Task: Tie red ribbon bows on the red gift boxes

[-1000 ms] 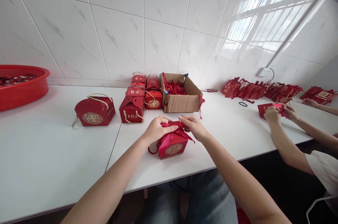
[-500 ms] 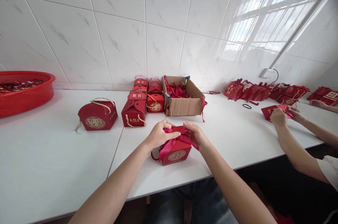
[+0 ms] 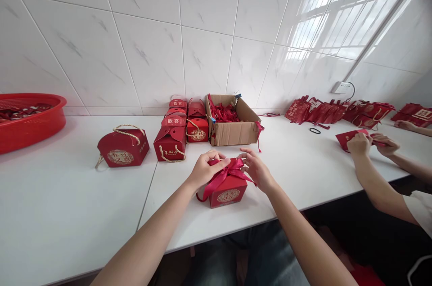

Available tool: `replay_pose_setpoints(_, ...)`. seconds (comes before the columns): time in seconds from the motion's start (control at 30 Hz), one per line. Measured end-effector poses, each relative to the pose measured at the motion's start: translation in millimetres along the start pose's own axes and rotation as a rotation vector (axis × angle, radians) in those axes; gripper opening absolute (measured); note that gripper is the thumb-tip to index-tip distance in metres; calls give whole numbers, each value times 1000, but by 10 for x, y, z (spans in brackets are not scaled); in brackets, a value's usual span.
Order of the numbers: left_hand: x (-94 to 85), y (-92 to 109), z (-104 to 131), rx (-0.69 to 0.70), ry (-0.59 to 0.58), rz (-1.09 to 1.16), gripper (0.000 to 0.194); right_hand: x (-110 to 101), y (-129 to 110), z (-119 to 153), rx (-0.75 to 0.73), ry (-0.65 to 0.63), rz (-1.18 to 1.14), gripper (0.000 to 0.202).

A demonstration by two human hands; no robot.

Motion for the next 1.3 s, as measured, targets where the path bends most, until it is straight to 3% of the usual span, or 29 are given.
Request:
replay_pose_setpoints(0.1, 21, -30, 14, -94, -1, 190, 39, -113, 17, 114, -9, -310, 18, 73)
replay_pose_setpoints(0.17, 56, -62, 35, -155, -11, 304, 40, -105, 28, 236, -11, -484, 164, 105)
replay_pose_setpoints(0.23, 105, -92, 60, -149, -36, 356, 41, -45, 38, 372, -8, -494, 355, 122)
replay_pose_setpoints(0.37, 180, -160, 81, -37, -14, 279, 39, -23, 21, 607, 7, -258, 515, 122)
replay_pose_setpoints(0.47, 169, -252, 52, -55, 141, 92, 42, -298, -10, 665, 53, -160, 607, 121)
replay_pose_setpoints(0.5, 156, -291, 39, -76, 180, 9, 43, -441, -14, 650, 57, -71, 675, 121)
replay_pose_setpoints(0.6, 118, -413, 6, -88, 211, -238, 48, -881, 19, 555, 102, 543, 1064, 120)
replay_pose_setpoints(0.63, 112, -454, -1, -75, 198, -306, 50, -985, 54, 522, 177, 661, 1204, 120)
replay_pose_setpoints(0.7, 117, -528, -10, -47, 163, -396, 50, -1102, 133, 466, 289, 712, 1404, 114)
replay_pose_setpoints(0.8, 130, -571, -25, -10, 135, -462, 48, -1122, 206, 438, 406, 568, 1563, 92)
replay_pose_setpoints(0.87, 85, -499, -40, 72, 141, -575, 46, -1105, 207, 450, 455, 493, 1615, 82)
replay_pose_setpoints(0.97, -177, -217, -33, 244, 173, -925, 43, -1107, 185, 479, 468, 475, 1653, 79)
replay_pose_setpoints(1.03, -513, 16, 28, 233, 317, -1113, 50, -1127, 187, 492, 467, 473, 1673, 79)
replay_pose_setpoints(1.17, -1328, 297, 289, 41, 799, -1233, 69, -1165, 224, 497, 468, 459, 1705, 79)
replay_pose_setpoints(1.23, -1653, 266, 399, -114, 849, -1189, 81, -1173, 240, 499, 468, 460, 1709, 79)
replay_pose_setpoints(1.3, -1877, 147, 453, -307, 811, -1075, 94, -1176, 247, 504, 467, 463, 1704, 80)
Point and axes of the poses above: each hand's wrist, its own z-axis away from the middle knuckle, its own x-axis out of the palm, y = z × x, the point moved 1 cm from there along -z, towards the middle knuckle, and after that the axes turned 5 degrees about z, right-handed, at the moved point
